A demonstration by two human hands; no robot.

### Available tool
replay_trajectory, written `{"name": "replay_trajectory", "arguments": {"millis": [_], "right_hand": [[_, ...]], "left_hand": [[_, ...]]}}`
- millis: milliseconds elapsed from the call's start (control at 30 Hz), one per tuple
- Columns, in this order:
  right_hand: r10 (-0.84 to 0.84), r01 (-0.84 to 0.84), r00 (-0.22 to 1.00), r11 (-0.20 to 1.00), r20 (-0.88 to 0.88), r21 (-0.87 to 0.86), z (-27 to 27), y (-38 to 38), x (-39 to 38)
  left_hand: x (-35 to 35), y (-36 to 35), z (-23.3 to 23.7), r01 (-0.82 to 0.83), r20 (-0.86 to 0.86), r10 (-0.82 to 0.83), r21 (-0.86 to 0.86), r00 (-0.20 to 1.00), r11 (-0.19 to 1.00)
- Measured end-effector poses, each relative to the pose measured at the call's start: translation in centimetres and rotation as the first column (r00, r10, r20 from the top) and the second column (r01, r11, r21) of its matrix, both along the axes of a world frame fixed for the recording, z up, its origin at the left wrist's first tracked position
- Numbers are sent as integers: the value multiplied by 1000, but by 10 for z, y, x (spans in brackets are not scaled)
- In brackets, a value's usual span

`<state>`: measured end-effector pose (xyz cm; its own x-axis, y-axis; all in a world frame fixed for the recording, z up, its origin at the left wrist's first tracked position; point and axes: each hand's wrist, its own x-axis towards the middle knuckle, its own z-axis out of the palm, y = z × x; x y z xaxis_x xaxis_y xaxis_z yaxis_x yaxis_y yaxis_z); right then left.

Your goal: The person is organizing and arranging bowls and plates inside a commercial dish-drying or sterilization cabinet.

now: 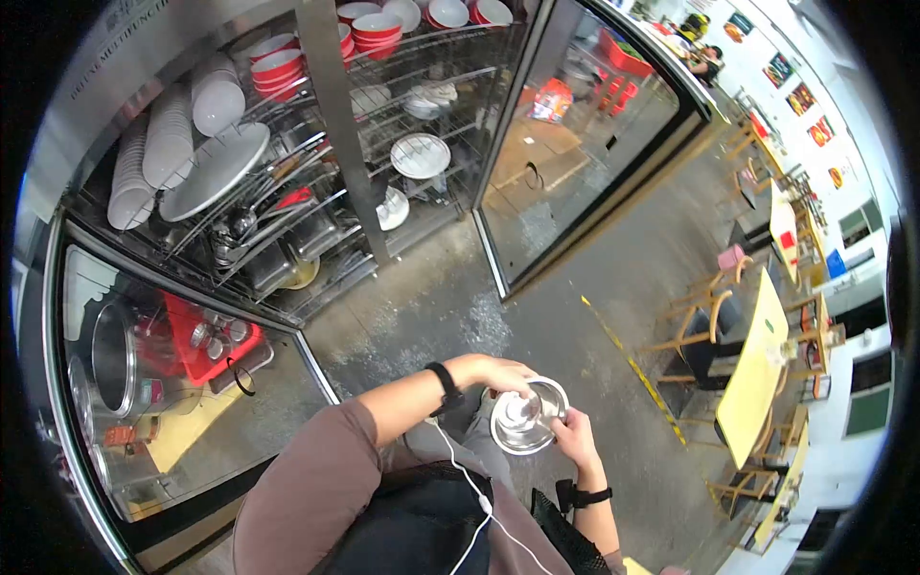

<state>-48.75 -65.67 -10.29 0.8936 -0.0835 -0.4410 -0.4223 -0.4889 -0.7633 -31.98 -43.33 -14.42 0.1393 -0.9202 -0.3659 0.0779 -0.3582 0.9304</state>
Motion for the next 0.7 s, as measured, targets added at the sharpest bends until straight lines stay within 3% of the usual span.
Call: {"name": "replay_trajectory", "arguments": {"millis": [67, 133, 233, 300, 400, 433, 467, 533, 567, 667, 700], "right_hand": [[80, -86, 994, 994, 79, 70, 0, 8, 57], [222, -238, 968, 961, 119, 144, -7, 11, 115], [328, -383, 919, 873, 220, 300, -33, 22, 193], [336, -434, 896, 797, 289, 420, -42, 41, 235], [415, -487, 873, 756, 255, 437, -32, 65, 298], [421, -541, 837, 735, 351, 409, -34, 75, 317], [422, -486, 873, 705, 245, 517, 2, 84, 331], [446, -456, 882, 728, 151, 511, 15, 100, 371], [387, -375, 917, 745, 101, 552, 3, 113, 390], [306, -291, 951, 848, 39, 443, 12, 143, 449], [277, -269, 960, 849, 49, 454, 6, 153, 470]], "left_hand": [[21, 27, -15, -272, -207, 262, -18, 943, 962], [43, 56, 10, -424, -192, 406, -62, 893, 903], [65, 89, 35, -622, -244, 604, 2, 759, 783], [71, 105, 57, -743, -172, 731, -2, 660, 670], [91, 136, 93, -853, 14, 853, -8, 522, 522], [94, 145, 100, -878, 78, 876, -5, 476, 478], [95, 149, 103, -923, 114, 930, -127, 350, 363], [100, 160, 127, -960, 368, 905, -95, 212, 263], [100, 166, 133, -980, 408, 903, -76, 138, 184], [102, 195, 154, -991, 632, 765, 53, 126, 120], [103, 208, 146, -996, 631, 772, 27, 79, 80]]}}
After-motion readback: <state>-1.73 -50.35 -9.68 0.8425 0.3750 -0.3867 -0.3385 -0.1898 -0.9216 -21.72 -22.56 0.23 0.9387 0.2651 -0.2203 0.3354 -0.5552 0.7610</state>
